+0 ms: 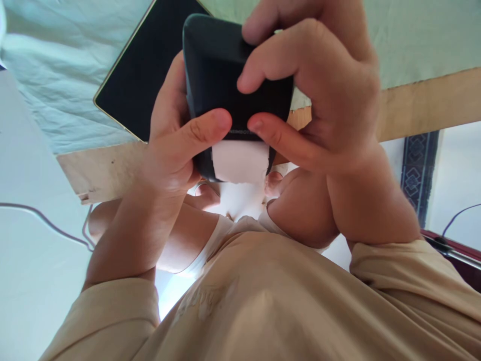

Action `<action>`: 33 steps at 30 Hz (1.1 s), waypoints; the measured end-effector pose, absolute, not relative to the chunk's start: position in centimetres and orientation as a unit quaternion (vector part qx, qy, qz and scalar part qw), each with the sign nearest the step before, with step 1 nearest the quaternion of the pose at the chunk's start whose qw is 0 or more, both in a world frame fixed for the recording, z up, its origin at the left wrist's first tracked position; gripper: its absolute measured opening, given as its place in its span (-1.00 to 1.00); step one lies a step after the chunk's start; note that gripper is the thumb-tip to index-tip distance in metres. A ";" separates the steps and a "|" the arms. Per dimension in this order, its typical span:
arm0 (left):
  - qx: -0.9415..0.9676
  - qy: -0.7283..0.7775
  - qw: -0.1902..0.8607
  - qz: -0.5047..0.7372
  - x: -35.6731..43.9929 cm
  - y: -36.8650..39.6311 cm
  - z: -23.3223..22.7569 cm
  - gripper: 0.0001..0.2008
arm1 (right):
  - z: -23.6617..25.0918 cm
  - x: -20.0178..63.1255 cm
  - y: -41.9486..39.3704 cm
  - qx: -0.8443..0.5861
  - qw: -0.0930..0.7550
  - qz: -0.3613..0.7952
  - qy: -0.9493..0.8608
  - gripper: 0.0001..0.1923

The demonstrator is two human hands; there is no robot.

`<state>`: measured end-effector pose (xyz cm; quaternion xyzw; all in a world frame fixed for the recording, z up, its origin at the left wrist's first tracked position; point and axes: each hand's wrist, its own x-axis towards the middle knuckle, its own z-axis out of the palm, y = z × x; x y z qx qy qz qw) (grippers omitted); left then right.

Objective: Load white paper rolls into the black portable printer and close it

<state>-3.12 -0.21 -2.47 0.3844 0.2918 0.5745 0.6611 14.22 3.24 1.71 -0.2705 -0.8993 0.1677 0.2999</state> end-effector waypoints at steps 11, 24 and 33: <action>0.405 0.289 0.664 0.558 -3.5 0.0 -2.9 -0.52 | 1.5 14.1 3.5 -0.244 0.319 0.180 -0.898 -0.64; 0.394 0.293 0.663 0.565 -3.7 0.3 -2.9 -0.57 | 1.4 14.2 3.2 -0.256 0.290 0.132 -0.913 -0.68; 0.396 0.317 0.637 0.580 -3.5 0.4 -3.4 -0.57 | 1.5 14.2 2.6 -0.314 0.274 0.132 -0.899 -0.70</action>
